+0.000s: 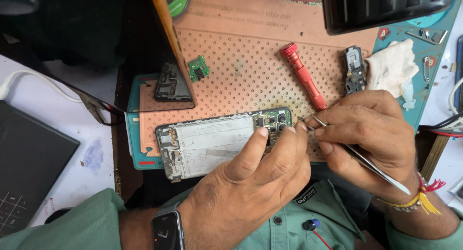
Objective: The person uses tweezers to carefully remove a small component from the motherboard of a disassembled smartphone. They then place the component on the work mat and continue to manipulate it with the tweezers.
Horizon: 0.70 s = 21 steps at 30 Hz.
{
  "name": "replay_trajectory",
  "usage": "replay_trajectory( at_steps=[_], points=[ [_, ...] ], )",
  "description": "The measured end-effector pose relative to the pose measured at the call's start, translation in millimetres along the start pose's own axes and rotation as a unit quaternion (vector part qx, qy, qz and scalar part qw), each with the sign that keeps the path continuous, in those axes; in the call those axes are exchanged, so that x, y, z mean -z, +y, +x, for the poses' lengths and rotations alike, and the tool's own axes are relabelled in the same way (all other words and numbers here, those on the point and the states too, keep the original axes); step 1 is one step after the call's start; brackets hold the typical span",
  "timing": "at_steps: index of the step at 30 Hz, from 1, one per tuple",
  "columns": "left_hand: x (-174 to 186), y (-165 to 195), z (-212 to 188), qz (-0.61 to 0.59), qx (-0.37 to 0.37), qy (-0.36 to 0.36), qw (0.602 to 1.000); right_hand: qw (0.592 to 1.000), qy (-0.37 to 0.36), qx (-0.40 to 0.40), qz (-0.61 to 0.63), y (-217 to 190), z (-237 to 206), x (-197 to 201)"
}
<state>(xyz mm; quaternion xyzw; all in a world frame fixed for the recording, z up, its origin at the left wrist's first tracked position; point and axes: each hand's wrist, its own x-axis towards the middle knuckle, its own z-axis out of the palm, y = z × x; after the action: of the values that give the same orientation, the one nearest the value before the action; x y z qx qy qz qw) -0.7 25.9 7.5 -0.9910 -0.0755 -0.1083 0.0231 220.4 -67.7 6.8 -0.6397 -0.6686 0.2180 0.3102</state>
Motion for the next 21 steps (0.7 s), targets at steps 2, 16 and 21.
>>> replay_trajectory(
  at_steps=[2,16,21],
  points=[
    [0.5,-0.2,0.4,-0.017,0.007,0.000,1.000,1.000,0.002,-0.010,0.006,0.2,-0.9,0.6],
    [-2.2,1.2,-0.9,-0.024,-0.001,-0.011,1.000,0.999,-0.018,-0.023,0.013,0.8,0.7,2.5],
    [-5.1,3.2,-2.0,-0.024,-0.009,-0.023,0.999,1.000,-0.011,-0.020,0.012,-0.6,-0.4,0.6]
  ],
)
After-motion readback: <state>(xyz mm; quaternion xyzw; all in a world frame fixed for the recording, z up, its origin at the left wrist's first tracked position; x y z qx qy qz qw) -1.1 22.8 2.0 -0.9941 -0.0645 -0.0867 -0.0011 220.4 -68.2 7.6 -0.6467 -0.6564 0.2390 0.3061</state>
